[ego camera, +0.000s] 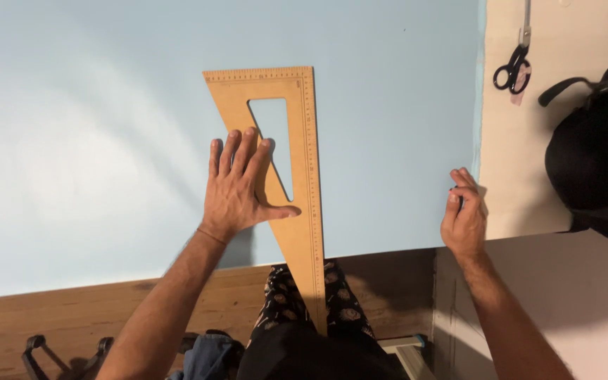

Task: Marking a straight line on a large sheet of blue material using a large triangle ruler and a pen

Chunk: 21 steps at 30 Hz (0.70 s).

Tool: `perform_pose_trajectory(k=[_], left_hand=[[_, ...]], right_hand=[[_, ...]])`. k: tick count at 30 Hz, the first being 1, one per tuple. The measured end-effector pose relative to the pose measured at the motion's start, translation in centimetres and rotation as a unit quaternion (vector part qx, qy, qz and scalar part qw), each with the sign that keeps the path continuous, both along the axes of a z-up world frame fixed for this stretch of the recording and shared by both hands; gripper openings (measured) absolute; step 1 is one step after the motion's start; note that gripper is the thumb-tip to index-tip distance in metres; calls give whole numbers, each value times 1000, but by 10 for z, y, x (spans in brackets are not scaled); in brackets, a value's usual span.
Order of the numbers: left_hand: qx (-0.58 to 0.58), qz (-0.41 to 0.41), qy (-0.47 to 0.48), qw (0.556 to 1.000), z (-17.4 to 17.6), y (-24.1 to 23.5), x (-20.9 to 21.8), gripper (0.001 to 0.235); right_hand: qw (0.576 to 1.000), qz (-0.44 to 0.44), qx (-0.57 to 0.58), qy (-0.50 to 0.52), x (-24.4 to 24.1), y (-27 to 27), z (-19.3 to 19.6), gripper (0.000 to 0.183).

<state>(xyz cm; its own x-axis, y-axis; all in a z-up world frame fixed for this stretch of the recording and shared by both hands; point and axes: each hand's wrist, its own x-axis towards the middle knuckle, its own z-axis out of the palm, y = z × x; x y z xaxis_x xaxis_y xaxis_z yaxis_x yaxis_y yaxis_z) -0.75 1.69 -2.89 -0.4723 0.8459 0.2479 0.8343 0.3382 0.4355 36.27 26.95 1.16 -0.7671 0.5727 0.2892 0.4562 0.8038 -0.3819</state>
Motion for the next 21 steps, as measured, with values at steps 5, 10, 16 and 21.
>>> perform_pose_trajectory(k=[5, 10, 16, 21], left_hand=[[-25, -7, -19, 999, -2, -2, 0, 140], [-22, -1, -22, 1000, 0, -1, -1, 137], [-19, -17, -37, 999, -14, -3, 0, 135], [-253, -106, -14, 961, 2, -12, -6, 141]], right_hand=[[1000, -6, -11, 9, 3, 0, -5, 7], [1000, 9, -10, 6, -1, 2, 3, 10], [1000, 26, -7, -12, 1, 2, 4, 13], [997, 5, -74, -12, -8, -12, 20, 14]])
